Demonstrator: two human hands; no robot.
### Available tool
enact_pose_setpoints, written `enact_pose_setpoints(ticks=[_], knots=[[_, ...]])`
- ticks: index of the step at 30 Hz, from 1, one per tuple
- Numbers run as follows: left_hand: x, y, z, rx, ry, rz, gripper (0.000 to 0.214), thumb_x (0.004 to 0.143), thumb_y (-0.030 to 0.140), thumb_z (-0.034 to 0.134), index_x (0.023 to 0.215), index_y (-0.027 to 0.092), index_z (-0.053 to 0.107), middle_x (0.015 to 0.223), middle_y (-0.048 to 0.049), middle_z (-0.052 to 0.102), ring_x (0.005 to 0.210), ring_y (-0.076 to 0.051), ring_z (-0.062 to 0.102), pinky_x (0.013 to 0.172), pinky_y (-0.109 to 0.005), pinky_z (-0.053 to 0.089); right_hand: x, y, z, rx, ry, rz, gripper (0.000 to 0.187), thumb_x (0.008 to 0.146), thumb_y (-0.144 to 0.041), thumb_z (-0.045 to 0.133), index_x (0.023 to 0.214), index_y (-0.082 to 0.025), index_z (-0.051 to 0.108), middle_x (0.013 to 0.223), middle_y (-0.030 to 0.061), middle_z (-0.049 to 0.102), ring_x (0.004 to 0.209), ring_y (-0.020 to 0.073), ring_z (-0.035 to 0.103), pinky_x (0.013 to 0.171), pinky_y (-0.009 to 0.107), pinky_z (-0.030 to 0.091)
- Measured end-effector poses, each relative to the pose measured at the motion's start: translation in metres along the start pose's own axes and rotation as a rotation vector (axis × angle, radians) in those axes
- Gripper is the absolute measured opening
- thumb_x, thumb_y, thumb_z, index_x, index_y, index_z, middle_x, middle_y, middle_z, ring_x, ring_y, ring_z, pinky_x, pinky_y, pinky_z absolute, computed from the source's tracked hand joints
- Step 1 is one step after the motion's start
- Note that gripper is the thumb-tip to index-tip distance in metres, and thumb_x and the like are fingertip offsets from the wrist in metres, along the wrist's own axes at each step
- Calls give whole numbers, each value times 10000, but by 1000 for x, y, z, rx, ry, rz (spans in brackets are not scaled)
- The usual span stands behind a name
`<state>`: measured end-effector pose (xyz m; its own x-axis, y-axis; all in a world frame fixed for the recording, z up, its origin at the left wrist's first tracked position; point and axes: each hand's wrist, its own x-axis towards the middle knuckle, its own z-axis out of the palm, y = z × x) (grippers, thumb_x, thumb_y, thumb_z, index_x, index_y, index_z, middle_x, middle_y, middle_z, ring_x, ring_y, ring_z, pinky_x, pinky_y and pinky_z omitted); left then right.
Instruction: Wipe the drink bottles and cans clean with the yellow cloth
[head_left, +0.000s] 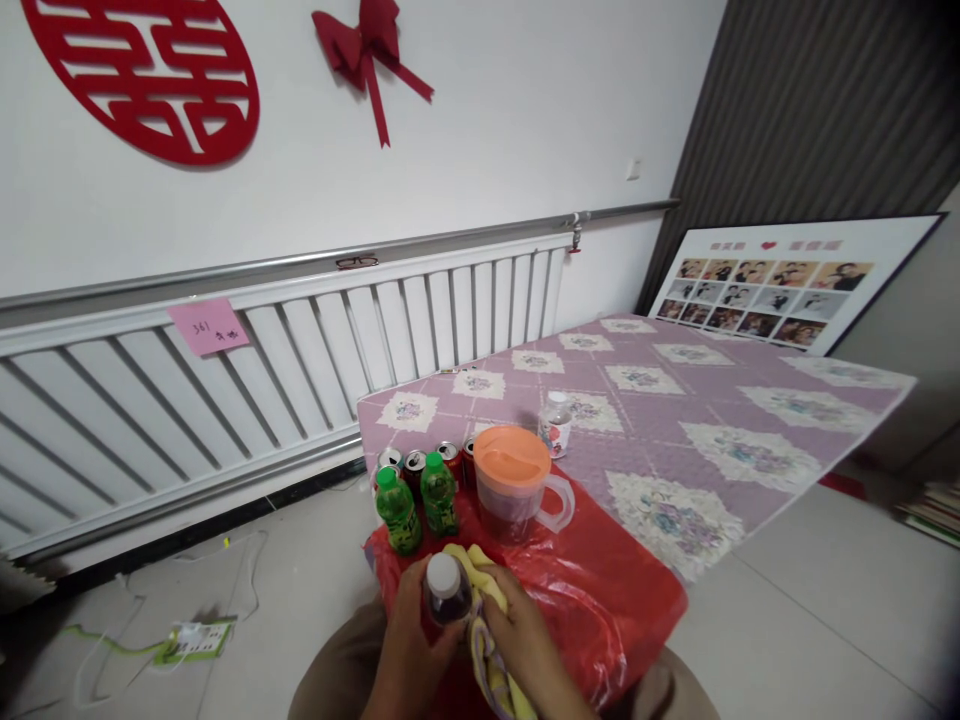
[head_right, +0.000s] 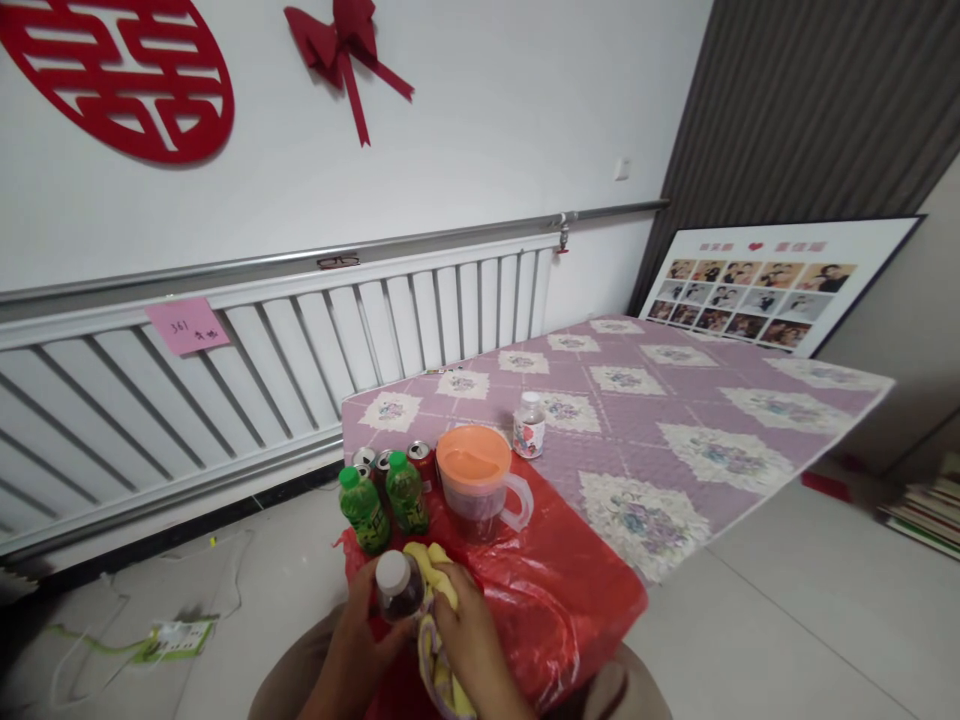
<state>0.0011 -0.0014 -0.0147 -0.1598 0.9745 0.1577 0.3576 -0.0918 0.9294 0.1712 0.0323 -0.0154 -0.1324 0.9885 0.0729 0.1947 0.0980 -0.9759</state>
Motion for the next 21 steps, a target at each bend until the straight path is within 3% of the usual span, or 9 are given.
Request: enact_pose_setpoints(ticks=[7, 11, 16, 21], knots=[[2, 1, 0, -30, -14, 53, 634, 752, 231, 733, 1351, 171, 532, 1364, -178, 645, 1223, -333, 641, 1031, -450, 536, 2, -20, 4, -138, 70, -230, 388, 884, -353, 579, 1237, -279, 723, 1447, 99, 621, 1369, 293, 532, 1159, 499, 408], [-1, 5, 2, 3, 27, 35, 605, 719, 191, 707, 1306, 167, 562, 1331, -162, 663, 1228, -333, 630, 1074, -489, 496, 9, -5, 4, -68, 34, -172, 427, 914, -363, 536, 1293, -259, 703, 1415, 101, 652, 1340, 267, 573, 1162, 480, 414], [-2, 4, 3, 20, 31, 9, 597, 716, 200, 707, 1294, 168, 566, 1317, -144, 658, 1241, -322, 615, 1101, -513, 462, 0, 19, 3, -45, 53, -106, 393, 865, -333, 564, 1191, -241, 762, 1263, 119, 744, 1205, 294, 676, 1083, 512, 490], [-2, 0, 5, 26, 49, 0, 610, 723, 244, 728, 1303, 157, 560, 1334, -160, 655, 1262, -336, 608, 1108, -507, 463, -4, 10, 3, -25, 95, -119, 386, 902, -379, 565, 1233, -275, 736, 1332, 89, 711, 1262, 264, 639, 1107, 472, 476]])
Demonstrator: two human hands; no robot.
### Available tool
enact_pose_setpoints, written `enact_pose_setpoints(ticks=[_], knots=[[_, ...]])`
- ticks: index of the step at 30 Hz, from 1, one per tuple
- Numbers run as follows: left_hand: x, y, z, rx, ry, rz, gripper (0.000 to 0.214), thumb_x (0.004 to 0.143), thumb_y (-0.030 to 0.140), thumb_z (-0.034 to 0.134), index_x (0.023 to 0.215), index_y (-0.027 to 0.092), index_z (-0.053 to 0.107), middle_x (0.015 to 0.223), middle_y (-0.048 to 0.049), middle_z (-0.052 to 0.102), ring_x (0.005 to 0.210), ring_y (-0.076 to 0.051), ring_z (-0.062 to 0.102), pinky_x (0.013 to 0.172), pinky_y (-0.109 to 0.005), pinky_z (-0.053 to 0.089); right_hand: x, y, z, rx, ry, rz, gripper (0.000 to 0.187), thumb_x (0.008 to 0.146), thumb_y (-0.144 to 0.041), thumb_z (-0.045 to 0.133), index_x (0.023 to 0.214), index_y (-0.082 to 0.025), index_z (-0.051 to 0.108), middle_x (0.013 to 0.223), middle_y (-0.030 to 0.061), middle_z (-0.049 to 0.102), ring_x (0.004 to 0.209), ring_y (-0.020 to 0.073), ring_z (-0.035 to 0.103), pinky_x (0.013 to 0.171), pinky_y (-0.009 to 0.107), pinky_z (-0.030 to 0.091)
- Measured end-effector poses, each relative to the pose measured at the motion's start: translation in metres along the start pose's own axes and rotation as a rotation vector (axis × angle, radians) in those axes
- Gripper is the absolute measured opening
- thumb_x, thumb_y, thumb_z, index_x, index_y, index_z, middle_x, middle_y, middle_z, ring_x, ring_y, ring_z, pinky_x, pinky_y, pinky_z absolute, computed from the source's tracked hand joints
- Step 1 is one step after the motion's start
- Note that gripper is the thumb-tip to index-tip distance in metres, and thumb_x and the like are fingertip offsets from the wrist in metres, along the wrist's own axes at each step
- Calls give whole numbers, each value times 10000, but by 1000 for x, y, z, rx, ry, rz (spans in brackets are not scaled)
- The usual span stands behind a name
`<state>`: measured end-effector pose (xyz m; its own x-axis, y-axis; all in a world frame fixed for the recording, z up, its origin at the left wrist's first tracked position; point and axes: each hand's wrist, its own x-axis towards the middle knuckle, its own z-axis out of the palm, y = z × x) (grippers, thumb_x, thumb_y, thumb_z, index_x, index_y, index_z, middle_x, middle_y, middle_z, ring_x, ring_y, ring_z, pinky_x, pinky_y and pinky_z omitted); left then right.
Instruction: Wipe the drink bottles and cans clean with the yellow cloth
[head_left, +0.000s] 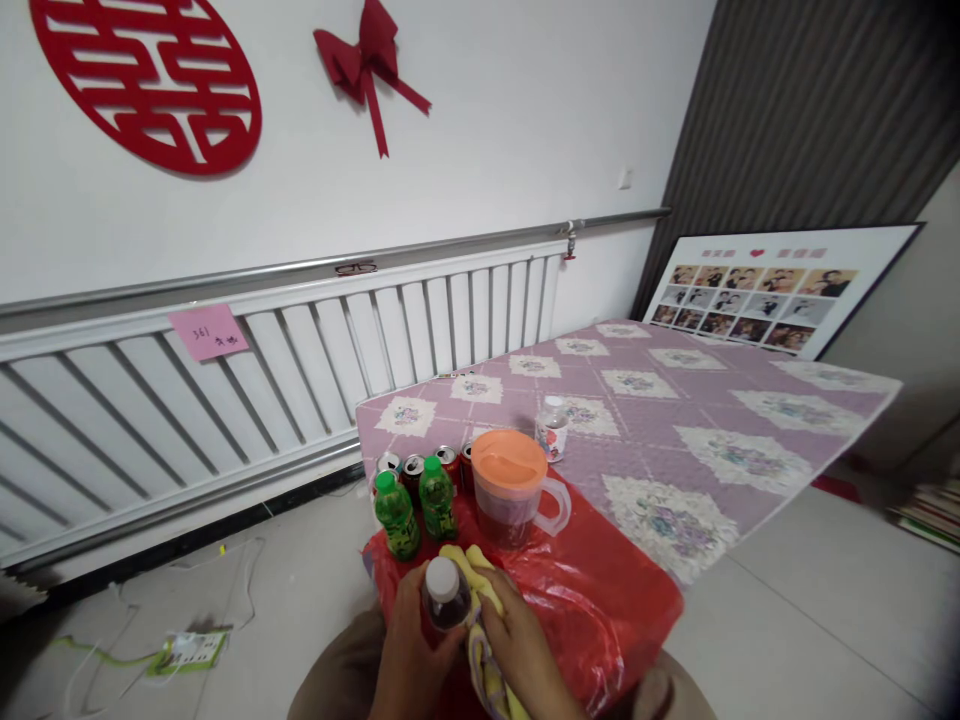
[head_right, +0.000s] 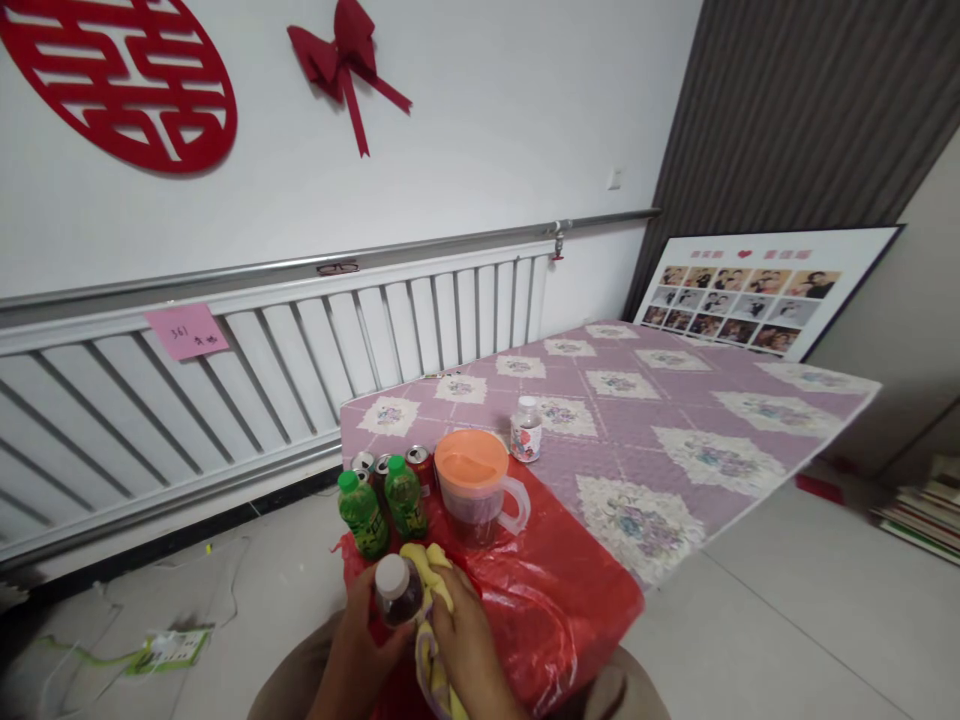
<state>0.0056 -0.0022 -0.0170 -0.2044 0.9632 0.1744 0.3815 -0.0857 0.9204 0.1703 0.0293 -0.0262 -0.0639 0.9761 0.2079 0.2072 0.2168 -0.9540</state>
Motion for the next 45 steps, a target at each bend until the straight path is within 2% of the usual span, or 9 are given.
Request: enact_pose_setpoints(ticks=[6, 9, 12, 16, 21, 25, 31, 38, 45], knots=[[-2, 6, 2, -32, 20, 19, 616, 755, 318, 730, 1325, 158, 559, 1329, -175, 663, 1190, -331, 652, 1004, -446, 551, 13, -63, -12, -142, 20, -230, 368, 953, -360, 517, 1260, -281, 703, 1410, 89, 640, 1321, 273, 564, 1122, 446, 454], [1, 6, 2, -68, -43, -50, 652, 726, 365, 749, 1325, 174, 576, 1340, -162, 682, 1200, -352, 664, 987, -436, 575, 22, -96, -12, -281, -166, -330, 403, 909, -250, 531, 1276, -282, 695, 1473, 75, 580, 1388, 287, 480, 1160, 470, 397], [3, 7, 3, -60, -37, -111, 646, 705, 341, 732, 1321, 208, 590, 1321, -136, 713, 1230, -368, 662, 988, -434, 580, 31, -118, -4, -446, -370, -294, 470, 771, -168, 637, 1220, -280, 716, 1489, 65, 560, 1416, 317, 416, 1177, 482, 351], [1, 16, 6, -52, 3, -94, 811, 706, 297, 708, 1464, 182, 444, 1448, -152, 628, 1330, -361, 601, 1061, -432, 539, 42, -127, 7, -520, -423, -196, 353, 756, -162, 637, 1090, -247, 717, 1340, 93, 631, 1243, 293, 524, 1072, 437, 423], [0, 23, 8, -71, 28, -81, 909, 718, 291, 724, 1524, 161, 325, 1461, -197, 601, 1302, -388, 616, 1034, -468, 547, 53, -122, 6, -485, -414, -154, 212, 727, -166, 615, 916, -220, 695, 1042, 68, 692, 1001, 256, 595, 863, 360, 468], [-2, 12, 8, -48, 12, -66, 846, 695, 263, 738, 1464, 171, 397, 1419, -205, 615, 1225, -378, 658, 1018, -492, 539, 60, -115, 4, -408, -370, -111, 203, 738, -198, 613, 915, -219, 710, 981, 52, 702, 899, 224, 623, 812, 327, 459], [-3, 8, 4, -52, 21, -46, 676, 718, 251, 727, 1350, 155, 507, 1350, -184, 666, 1225, -340, 661, 1059, -473, 505, 60, -79, -2, -208, -247, -27, 374, 852, -298, 510, 1142, -190, 721, 1132, 90, 747, 1032, 254, 686, 924, 368, 510], [-2, 30, -4, 85, 5, -92, 619, 716, 206, 722, 1310, 191, 547, 1332, -153, 700, 1245, -323, 655, 1041, -399, 511, 11, -10, 3, -64, -83, 69, 454, 877, -398, 471, 1166, -172, 738, 1119, 131, 766, 1105, 291, 696, 984, 454, 531], [4, 40, -7, 46, -58, -96, 614, 697, 233, 719, 1279, 144, 546, 1279, -160, 710, 1173, -313, 686, 1035, -426, 531, 5, 3, 5, -16, -31, 56, 444, 861, -407, 538, 1181, -179, 747, 1140, 134, 754, 1136, 299, 684, 1049, 475, 496]])
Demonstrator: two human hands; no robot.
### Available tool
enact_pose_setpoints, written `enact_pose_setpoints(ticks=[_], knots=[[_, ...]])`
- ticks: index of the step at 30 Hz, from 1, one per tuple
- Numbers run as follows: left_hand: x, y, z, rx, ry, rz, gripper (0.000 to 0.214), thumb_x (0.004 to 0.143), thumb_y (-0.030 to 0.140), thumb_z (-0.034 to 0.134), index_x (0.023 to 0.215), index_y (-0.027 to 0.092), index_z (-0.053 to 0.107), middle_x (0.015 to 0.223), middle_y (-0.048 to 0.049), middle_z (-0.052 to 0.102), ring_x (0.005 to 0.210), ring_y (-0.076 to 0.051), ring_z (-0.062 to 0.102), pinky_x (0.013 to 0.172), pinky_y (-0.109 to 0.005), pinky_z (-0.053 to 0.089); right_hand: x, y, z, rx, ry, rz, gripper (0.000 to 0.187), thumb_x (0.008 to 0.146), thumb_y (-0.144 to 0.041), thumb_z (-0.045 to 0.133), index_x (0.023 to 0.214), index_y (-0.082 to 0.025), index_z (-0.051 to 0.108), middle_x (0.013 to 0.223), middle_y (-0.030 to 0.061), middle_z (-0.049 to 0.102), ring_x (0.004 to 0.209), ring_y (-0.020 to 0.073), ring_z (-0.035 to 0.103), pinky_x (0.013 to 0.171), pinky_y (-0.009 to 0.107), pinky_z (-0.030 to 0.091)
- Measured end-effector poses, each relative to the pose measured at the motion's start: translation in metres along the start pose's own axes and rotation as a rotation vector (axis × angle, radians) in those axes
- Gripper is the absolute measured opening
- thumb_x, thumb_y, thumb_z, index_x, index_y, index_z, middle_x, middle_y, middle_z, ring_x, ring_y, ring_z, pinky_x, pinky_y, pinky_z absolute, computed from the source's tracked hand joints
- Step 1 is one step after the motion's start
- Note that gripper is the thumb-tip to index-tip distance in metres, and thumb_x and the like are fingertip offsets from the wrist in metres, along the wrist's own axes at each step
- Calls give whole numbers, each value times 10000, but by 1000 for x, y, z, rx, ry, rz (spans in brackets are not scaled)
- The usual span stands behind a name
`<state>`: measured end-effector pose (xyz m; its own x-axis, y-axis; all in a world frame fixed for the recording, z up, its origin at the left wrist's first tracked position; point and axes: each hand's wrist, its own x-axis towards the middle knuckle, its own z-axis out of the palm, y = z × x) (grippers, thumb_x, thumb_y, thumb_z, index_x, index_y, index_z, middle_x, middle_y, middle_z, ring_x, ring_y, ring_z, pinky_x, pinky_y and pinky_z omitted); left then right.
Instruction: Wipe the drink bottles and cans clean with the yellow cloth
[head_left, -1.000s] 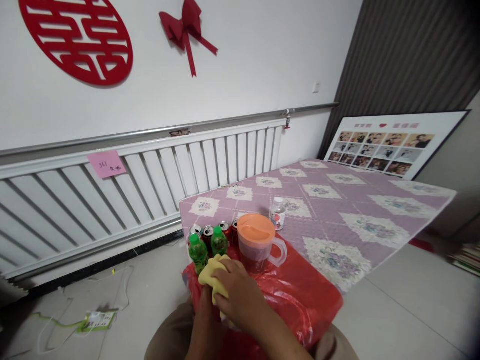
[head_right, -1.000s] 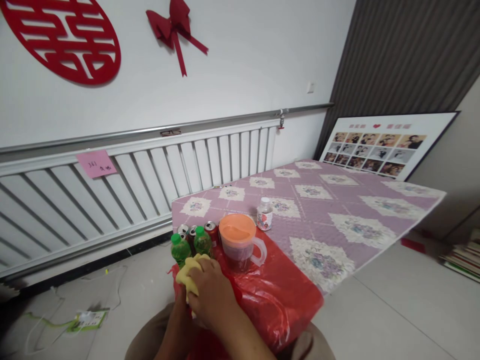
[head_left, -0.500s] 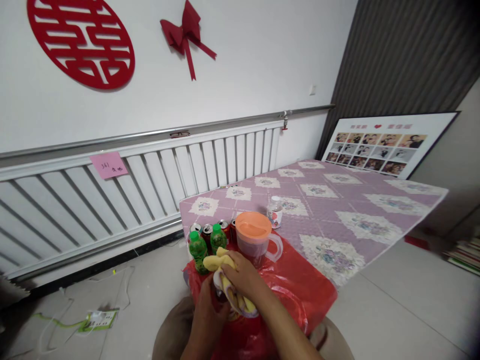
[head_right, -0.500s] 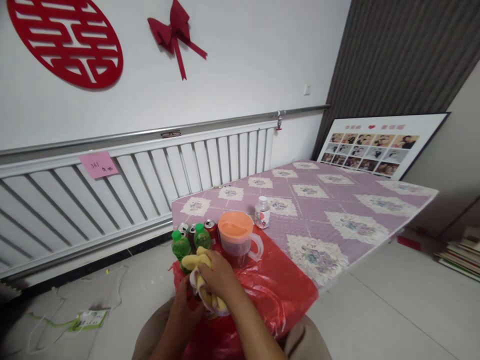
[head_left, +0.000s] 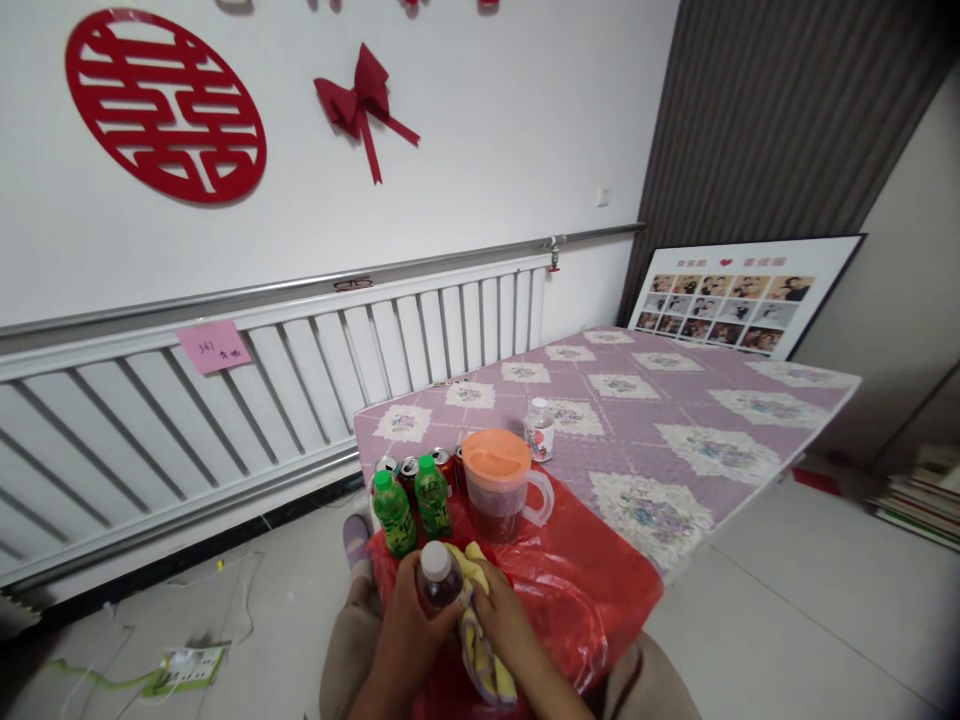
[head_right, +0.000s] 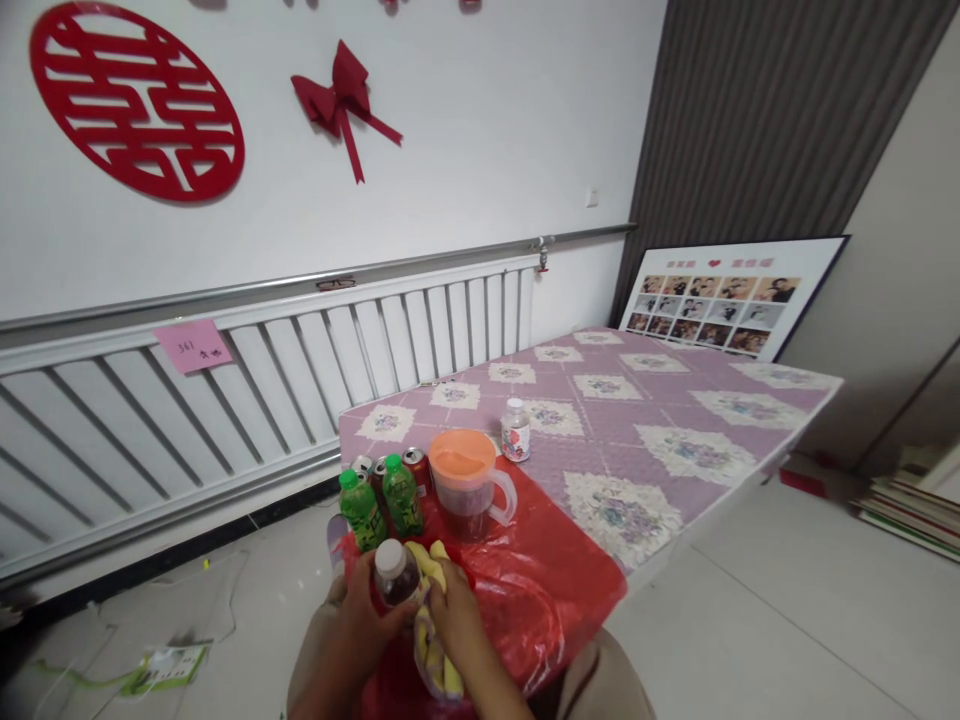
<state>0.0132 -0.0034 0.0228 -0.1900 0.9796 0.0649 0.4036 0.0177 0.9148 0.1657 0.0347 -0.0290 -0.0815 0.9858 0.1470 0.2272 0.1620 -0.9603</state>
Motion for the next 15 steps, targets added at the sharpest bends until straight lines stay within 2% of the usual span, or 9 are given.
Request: enact_pose_setpoints(ticks=[4, 6, 10, 13, 15], knots=[[13, 6, -15, -63, -73, 112, 728, 675, 159, 647, 1392, 138, 519, 1480, -167, 598, 1376, -311, 560, 1186, -479, 409, 1, 0, -2, -8, 4, -2, 441, 845, -425, 568, 1151, -168, 756, 1102, 148, 758, 1083, 310, 703, 1021, 488, 517], [19, 11, -24, -42, -128, 135, 694, 709, 151, 603, 1401, 171, 550, 1502, -133, 595, 1418, -293, 525, 1220, -489, 362, 1, -1, -2, -8, 17, -9, 444, 848, -448, 561, 1146, -180, 753, 1106, 141, 761, 1077, 307, 705, 1014, 484, 524], [25, 22, -34, -30, -221, 149, 611, 694, 138, 613, 1298, 214, 661, 1342, -85, 726, 1262, -290, 655, 1137, -462, 470, -1, -11, -2, -7, 76, -35, 444, 903, -468, 507, 1201, -213, 714, 1198, 118, 743, 1131, 293, 682, 1025, 468, 524], [22, 26, -31, -24, -198, 155, 532, 693, 141, 628, 1214, 225, 696, 1236, -70, 775, 1120, -286, 719, 1035, -437, 546, -2, -25, 0, -19, 117, -86, 452, 928, -442, 505, 1288, -217, 660, 1362, 116, 664, 1276, 278, 599, 1104, 438, 466], [19, 25, -25, -8, -154, 145, 509, 710, 158, 630, 1212, 215, 688, 1242, -89, 770, 1106, -297, 720, 1020, -452, 549, -3, -31, 3, -37, 126, -126, 458, 917, -416, 529, 1313, -218, 646, 1438, 116, 609, 1354, 272, 533, 1159, 430, 406]])
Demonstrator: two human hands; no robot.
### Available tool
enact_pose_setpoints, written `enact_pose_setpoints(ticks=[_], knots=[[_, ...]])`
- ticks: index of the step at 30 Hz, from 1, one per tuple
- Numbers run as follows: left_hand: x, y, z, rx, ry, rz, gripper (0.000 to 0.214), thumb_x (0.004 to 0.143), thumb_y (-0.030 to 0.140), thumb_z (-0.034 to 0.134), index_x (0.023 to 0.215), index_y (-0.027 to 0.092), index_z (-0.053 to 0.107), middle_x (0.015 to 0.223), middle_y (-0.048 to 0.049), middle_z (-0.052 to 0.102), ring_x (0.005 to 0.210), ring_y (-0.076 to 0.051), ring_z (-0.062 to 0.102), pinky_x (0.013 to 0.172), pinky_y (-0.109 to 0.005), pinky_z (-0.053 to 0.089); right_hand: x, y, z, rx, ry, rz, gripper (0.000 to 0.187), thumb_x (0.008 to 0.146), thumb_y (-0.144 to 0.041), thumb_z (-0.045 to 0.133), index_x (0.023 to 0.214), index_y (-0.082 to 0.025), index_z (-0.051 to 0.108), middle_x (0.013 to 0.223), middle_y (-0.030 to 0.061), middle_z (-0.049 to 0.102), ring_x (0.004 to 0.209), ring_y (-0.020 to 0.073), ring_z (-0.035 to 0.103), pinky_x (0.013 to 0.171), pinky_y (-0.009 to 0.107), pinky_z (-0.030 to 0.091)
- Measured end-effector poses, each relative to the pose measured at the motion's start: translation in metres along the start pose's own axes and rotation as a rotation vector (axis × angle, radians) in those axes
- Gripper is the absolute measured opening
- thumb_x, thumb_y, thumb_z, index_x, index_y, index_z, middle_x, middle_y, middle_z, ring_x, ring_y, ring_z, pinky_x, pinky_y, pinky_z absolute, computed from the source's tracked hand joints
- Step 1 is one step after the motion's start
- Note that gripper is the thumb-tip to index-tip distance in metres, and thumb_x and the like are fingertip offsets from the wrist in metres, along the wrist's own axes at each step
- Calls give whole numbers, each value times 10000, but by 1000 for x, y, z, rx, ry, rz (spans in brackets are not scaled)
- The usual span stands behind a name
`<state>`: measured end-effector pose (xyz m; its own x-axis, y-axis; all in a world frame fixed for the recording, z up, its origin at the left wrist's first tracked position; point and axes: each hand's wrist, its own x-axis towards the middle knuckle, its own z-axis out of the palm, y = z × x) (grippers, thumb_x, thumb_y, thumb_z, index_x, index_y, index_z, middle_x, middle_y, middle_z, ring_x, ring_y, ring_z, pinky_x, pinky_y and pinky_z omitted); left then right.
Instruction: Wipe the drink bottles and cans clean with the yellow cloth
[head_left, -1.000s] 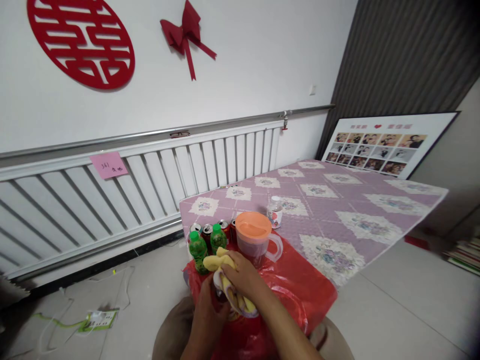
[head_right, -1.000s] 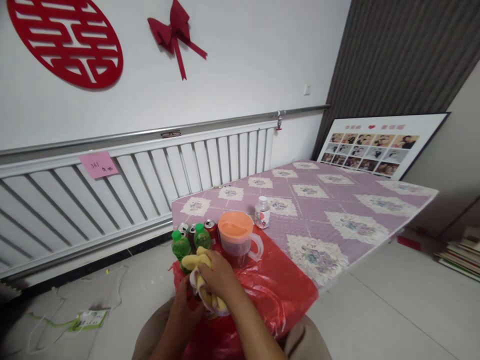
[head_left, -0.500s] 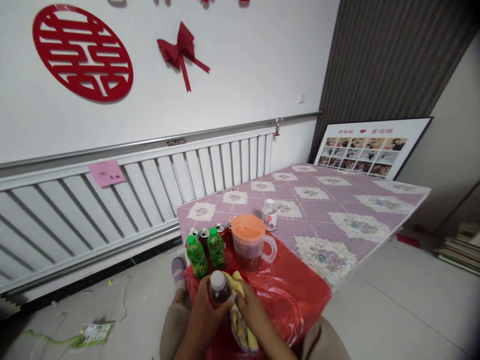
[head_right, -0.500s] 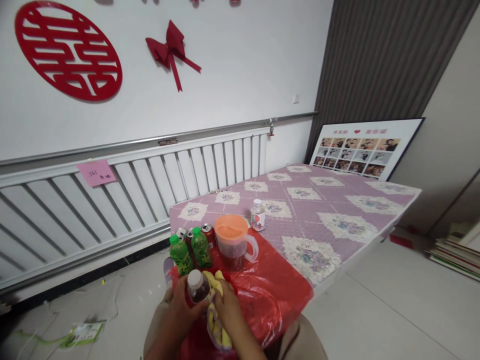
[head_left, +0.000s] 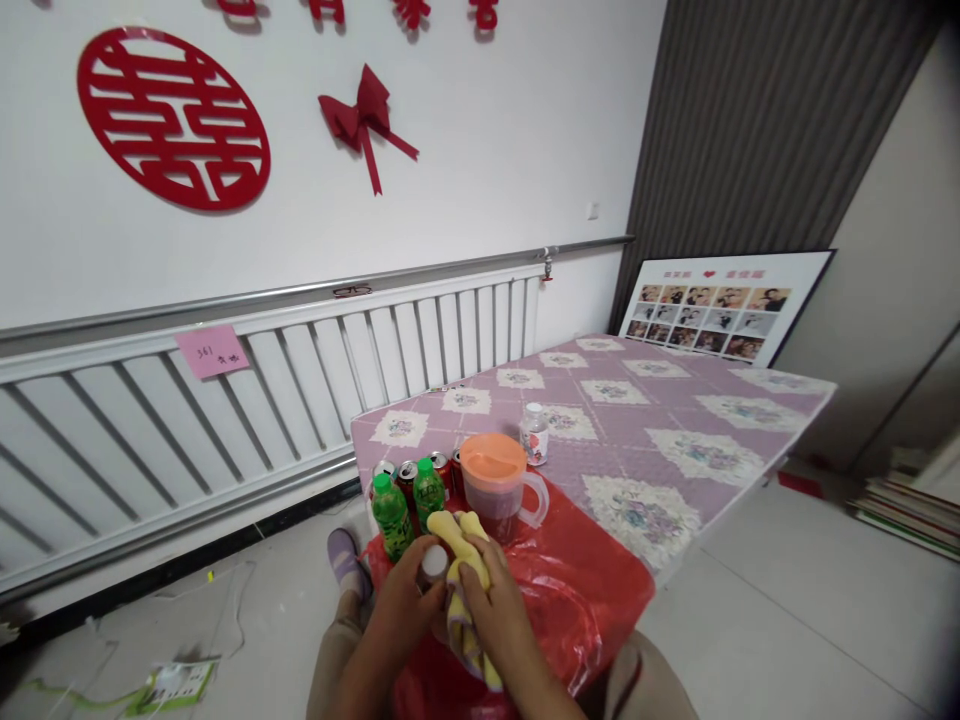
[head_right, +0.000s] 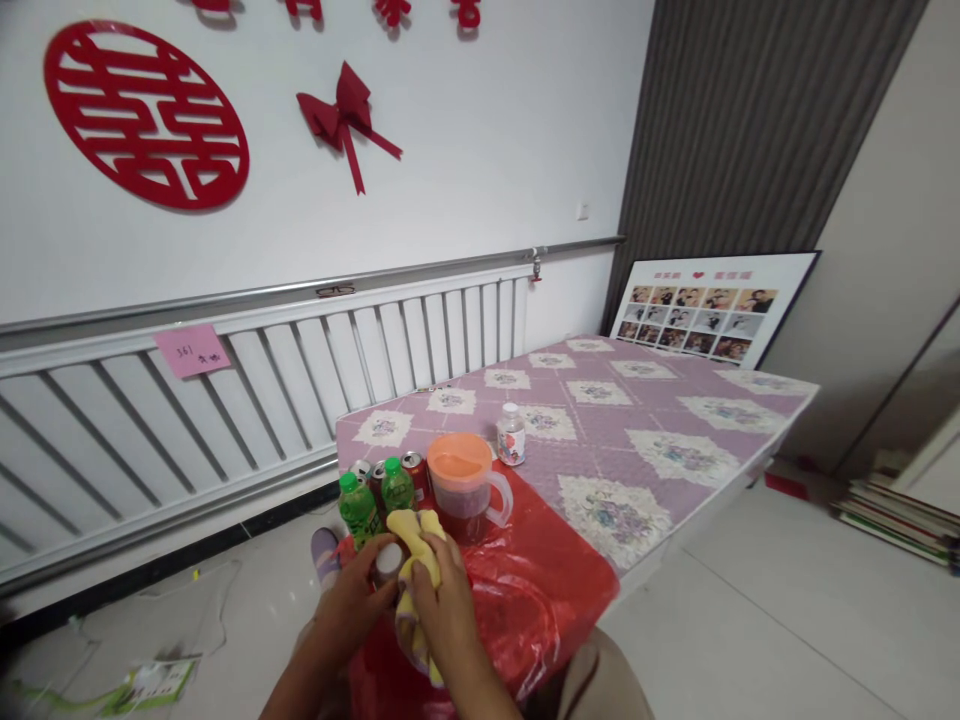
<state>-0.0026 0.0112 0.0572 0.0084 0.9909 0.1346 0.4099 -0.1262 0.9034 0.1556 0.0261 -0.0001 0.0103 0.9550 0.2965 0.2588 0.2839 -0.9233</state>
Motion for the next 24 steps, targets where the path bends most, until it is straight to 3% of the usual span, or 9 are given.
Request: enact_pose_setpoints(ticks=[3, 9, 15, 19, 24], knots=[[-2, -5, 9, 20, 57, -8, 513, 727, 180, 626, 1238, 200, 669, 1289, -119, 744, 1161, -310, 698, 1051, -463, 522, -4, 3, 5, -27, -7, -21, 466, 913, -399, 516, 1321, -221, 655, 1435, 119, 609, 1370, 278, 518, 1185, 459, 371], [-3, -17, 12, 68, 107, -33, 520, 752, 220, 633, 1271, 187, 649, 1338, -141, 713, 1261, -314, 642, 1126, -469, 445, -16, 28, 9, -58, -28, 49, 410, 899, -402, 503, 1161, -193, 739, 1185, 161, 730, 1144, 322, 673, 1061, 523, 487], [-4, -15, 12, 102, 114, -60, 516, 773, 235, 610, 1281, 154, 644, 1343, -166, 710, 1261, -311, 652, 1120, -456, 458, -18, 28, 9, -41, -62, 83, 409, 891, -426, 543, 1179, -213, 741, 1216, 142, 732, 1169, 317, 666, 1079, 494, 473], [-5, -12, 14, 151, 90, -86, 481, 817, 245, 566, 1285, 167, 644, 1315, -131, 734, 1211, -274, 689, 1082, -405, 502, -21, 25, 1, -24, -102, 113, 456, 877, -411, 556, 1238, -190, 727, 1254, 153, 723, 1212, 325, 650, 1098, 478, 462], [-6, -13, 14, 284, 132, -91, 453, 806, 239, 599, 1248, 189, 685, 1264, -104, 770, 1201, -287, 700, 1065, -386, 526, -25, 26, -25, 13, -226, 164, 447, 850, -429, 614, 1223, -226, 751, 1278, 129, 727, 1215, 321, 650, 1074, 438, 485]])
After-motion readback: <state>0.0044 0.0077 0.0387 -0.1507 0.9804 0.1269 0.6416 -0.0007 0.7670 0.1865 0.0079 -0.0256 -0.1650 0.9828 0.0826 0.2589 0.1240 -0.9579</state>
